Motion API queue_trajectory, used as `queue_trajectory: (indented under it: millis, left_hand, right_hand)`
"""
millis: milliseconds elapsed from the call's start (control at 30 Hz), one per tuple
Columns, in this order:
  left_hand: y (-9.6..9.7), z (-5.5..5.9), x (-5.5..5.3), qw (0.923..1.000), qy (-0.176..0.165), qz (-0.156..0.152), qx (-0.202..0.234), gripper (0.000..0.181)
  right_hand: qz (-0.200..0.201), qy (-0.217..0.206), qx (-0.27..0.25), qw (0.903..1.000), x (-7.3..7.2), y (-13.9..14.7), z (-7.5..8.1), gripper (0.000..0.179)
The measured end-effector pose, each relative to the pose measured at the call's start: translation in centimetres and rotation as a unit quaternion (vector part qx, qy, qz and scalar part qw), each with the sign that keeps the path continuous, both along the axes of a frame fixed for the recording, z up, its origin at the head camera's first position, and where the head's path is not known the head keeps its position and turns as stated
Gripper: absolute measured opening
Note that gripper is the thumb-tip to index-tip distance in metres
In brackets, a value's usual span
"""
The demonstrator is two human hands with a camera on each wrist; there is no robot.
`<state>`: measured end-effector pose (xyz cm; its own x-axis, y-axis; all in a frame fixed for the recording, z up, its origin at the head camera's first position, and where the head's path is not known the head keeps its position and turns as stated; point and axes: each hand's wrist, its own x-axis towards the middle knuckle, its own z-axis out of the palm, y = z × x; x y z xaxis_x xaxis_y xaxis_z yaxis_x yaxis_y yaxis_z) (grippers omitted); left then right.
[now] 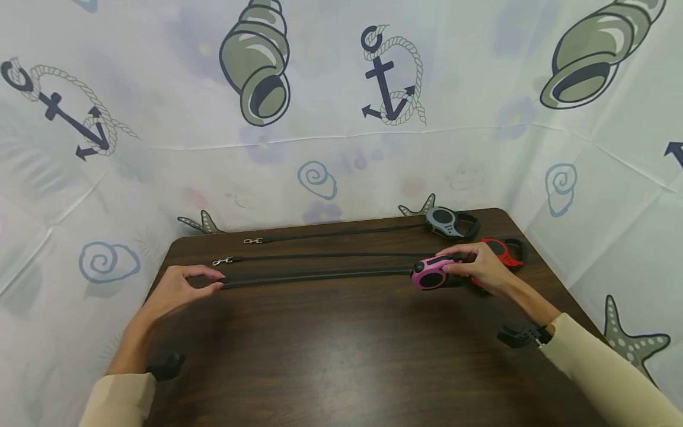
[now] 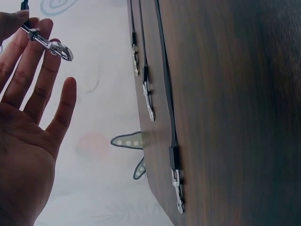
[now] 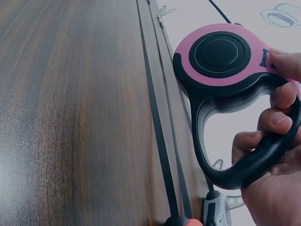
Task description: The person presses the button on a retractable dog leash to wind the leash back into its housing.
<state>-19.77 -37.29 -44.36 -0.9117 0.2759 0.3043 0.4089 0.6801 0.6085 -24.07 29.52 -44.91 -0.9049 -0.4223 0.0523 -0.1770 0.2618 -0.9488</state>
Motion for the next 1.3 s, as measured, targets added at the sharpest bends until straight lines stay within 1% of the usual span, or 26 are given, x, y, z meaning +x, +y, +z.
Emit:
queue_trajectory:
  millis: [233,433,567,833,1000,1200,1300]
  left_hand:
    - [1.0,0.0,-0.1,1.0,-0.003,0.004,-0.007,0.017]
    - [1.8,0.1,-0.2,1.0,-0.001,-0.002,0.003,0.018]
    - [2.1,-0.1,-0.3,0.9999,0.006,-0.009,-0.002,0.018]
    - [2.8,-0.1,-0.7,0.9999,0.006,-0.005,-0.015,0.016]
    - [3.2,-0.1,-0.8,0.9998,0.01,-0.014,-0.008,0.017]
    - [3.7,0.0,-0.7,0.9994,0.023,-0.024,-0.001,0.02]
    - [4.0,0.1,-0.7,0.9995,0.019,-0.024,-0.003,0.02]
  right_hand:
    - [0.003,0.002,0.003,1.0,0.0,-0.7,0.1,0.035]
    - [0.001,0.026,0.021,0.9994,0.0,-1.3,0.2,0.033]
    - [0.002,0.033,0.024,0.9992,0.0,-1.7,0.2,0.032]
    - [0.016,0.011,0.003,0.9998,-0.1,-2.4,-0.2,0.034]
    - [0.014,0.012,0.0,0.9998,-0.3,-2.8,-0.4,0.033]
    - [0.012,-0.007,-0.017,0.9998,-0.3,-3.7,-0.3,0.034]
    - [0.016,-0.015,-0.025,0.9994,-0.3,-4.1,-0.1,0.035]
